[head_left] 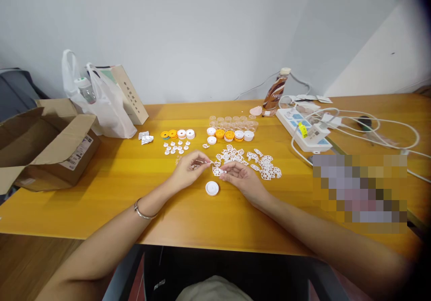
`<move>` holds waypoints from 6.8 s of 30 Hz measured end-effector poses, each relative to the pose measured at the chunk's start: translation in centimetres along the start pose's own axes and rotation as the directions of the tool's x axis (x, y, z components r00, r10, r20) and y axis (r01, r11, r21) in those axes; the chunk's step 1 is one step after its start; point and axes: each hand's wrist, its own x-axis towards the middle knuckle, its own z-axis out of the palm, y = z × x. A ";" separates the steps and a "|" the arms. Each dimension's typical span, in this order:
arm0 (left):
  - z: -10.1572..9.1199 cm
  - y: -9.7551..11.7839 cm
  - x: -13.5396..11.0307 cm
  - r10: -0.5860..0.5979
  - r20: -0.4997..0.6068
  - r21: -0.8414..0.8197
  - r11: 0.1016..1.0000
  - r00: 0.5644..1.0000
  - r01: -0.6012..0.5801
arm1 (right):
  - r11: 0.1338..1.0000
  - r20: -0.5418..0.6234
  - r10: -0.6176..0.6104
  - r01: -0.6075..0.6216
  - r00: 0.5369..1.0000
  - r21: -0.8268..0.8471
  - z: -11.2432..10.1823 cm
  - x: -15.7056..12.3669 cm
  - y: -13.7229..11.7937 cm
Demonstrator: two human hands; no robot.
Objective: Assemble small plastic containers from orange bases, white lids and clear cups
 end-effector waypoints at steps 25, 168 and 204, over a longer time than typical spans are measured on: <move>-0.8 1.3 -0.4 0.157 0.033 -0.062 0.986 0.987 -0.155 | 0.995 -0.031 -0.096 0.096 0.995 -0.028 0.3 -0.5 -0.6; -1.8 3.6 -1.6 0.107 0.521 0.272 0.920 0.847 -0.283 | 0.737 0.363 -0.225 0.401 0.904 -0.544 1.1 -1.6 0.0; -1.9 0.9 -0.2 -0.041 0.185 -0.153 0.986 0.982 0.069 | 0.998 0.292 0.049 -0.057 0.955 0.019 1.6 1.1 0.0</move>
